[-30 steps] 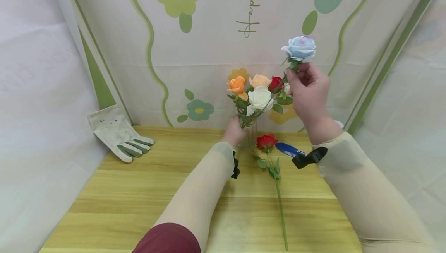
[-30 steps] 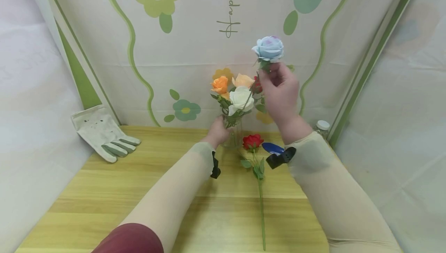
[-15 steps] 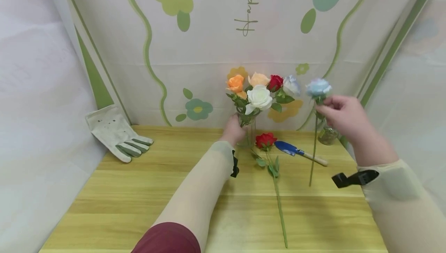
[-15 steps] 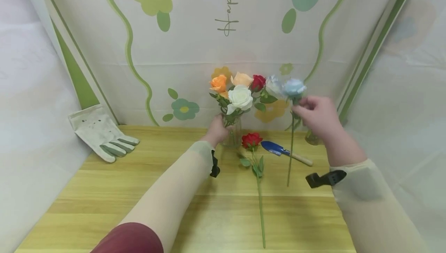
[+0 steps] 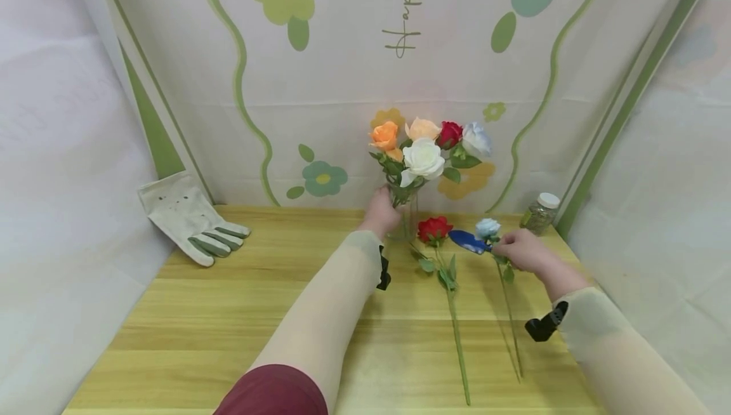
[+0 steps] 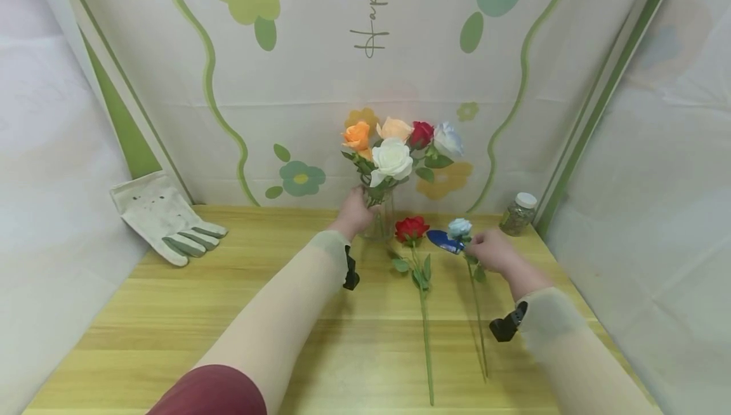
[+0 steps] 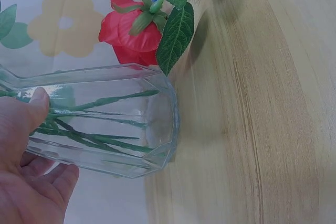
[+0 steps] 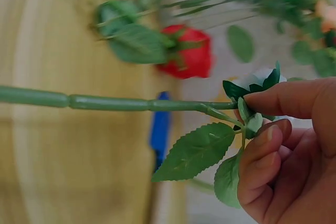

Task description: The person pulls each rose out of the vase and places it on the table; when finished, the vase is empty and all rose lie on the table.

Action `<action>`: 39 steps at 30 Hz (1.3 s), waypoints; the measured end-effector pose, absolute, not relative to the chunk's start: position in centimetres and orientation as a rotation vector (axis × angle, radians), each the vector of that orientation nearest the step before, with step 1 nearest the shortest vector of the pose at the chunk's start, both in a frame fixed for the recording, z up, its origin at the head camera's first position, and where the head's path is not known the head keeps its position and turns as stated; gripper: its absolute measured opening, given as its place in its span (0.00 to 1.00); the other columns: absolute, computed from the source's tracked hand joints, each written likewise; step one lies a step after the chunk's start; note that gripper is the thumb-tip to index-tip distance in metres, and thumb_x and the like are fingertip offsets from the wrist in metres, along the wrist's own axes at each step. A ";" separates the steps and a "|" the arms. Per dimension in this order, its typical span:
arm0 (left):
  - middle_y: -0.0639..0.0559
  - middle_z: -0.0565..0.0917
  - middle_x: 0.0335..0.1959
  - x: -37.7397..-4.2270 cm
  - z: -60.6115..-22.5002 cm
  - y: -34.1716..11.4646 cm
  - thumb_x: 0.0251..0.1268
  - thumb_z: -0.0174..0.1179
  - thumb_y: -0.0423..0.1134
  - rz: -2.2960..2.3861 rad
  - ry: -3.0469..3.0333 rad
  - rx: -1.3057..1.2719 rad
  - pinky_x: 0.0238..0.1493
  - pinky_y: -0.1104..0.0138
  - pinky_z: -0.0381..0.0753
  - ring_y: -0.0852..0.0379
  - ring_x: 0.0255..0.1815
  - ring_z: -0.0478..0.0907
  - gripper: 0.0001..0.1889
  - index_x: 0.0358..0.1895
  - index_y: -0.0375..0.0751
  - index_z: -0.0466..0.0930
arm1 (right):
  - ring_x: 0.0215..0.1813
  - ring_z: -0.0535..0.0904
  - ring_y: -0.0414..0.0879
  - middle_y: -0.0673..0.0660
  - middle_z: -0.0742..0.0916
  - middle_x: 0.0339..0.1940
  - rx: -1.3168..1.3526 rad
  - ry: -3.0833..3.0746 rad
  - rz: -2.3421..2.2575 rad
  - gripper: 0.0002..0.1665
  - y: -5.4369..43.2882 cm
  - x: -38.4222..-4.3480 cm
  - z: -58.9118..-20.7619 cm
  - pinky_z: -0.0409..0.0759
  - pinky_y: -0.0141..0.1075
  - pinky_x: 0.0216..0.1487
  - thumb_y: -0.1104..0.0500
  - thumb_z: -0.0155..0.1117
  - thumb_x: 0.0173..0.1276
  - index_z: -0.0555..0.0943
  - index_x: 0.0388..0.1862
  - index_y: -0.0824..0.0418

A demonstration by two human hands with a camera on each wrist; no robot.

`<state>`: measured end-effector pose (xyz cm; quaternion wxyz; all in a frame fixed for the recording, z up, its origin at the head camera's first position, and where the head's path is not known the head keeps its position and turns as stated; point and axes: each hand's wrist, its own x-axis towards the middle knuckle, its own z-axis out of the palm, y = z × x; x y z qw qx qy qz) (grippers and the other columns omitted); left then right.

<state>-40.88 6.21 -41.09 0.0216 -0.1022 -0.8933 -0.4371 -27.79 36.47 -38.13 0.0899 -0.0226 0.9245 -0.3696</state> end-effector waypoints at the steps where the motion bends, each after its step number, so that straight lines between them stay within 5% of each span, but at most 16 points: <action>1: 0.41 0.67 0.70 -40.9 -41.1 6.2 0.65 0.63 0.32 -1.357 -2.769 -0.315 0.69 0.59 0.64 0.46 0.70 0.65 0.37 0.76 0.37 0.57 | 0.14 0.59 0.41 0.47 0.65 0.10 -0.063 2.737 -1.098 0.20 36.5 -28.2 -38.9 0.66 0.38 0.20 0.60 0.57 0.73 0.67 0.18 0.58; 13: 0.40 0.67 0.70 -40.5 -40.9 6.3 0.68 0.64 0.39 -1.364 -2.751 -0.311 0.70 0.57 0.62 0.44 0.70 0.65 0.37 0.76 0.36 0.57 | 0.13 0.59 0.40 0.46 0.64 0.09 0.000 2.792 -0.956 0.27 35.6 -31.2 -44.6 0.66 0.35 0.20 0.60 0.61 0.67 0.61 0.11 0.52; 25: 0.41 0.69 0.68 -40.4 -40.7 6.5 0.66 0.65 0.36 -1.391 -2.744 -0.307 0.68 0.58 0.66 0.44 0.67 0.68 0.36 0.74 0.38 0.59 | 0.13 0.62 0.41 0.47 0.66 0.10 0.093 2.844 -0.788 0.26 34.7 -31.8 -44.7 0.67 0.35 0.18 0.51 0.61 0.66 0.64 0.11 0.54; 31: 0.42 0.71 0.65 -40.5 -40.8 6.5 0.65 0.66 0.36 -1.393 -2.737 -0.311 0.67 0.58 0.68 0.45 0.66 0.69 0.35 0.73 0.39 0.62 | 0.21 0.67 0.46 0.53 0.72 0.18 0.144 2.927 -0.760 0.26 33.5 -31.8 -42.1 0.69 0.39 0.23 0.43 0.57 0.72 0.70 0.27 0.65; 39: 0.41 0.70 0.67 -40.6 -40.9 6.1 0.65 0.66 0.35 -1.421 -2.713 -0.319 0.67 0.57 0.67 0.44 0.66 0.69 0.36 0.74 0.38 0.60 | 0.34 0.75 0.52 0.61 0.79 0.37 -0.015 3.037 -1.272 0.18 27.2 -33.7 -39.0 0.76 0.41 0.31 0.55 0.59 0.73 0.76 0.53 0.66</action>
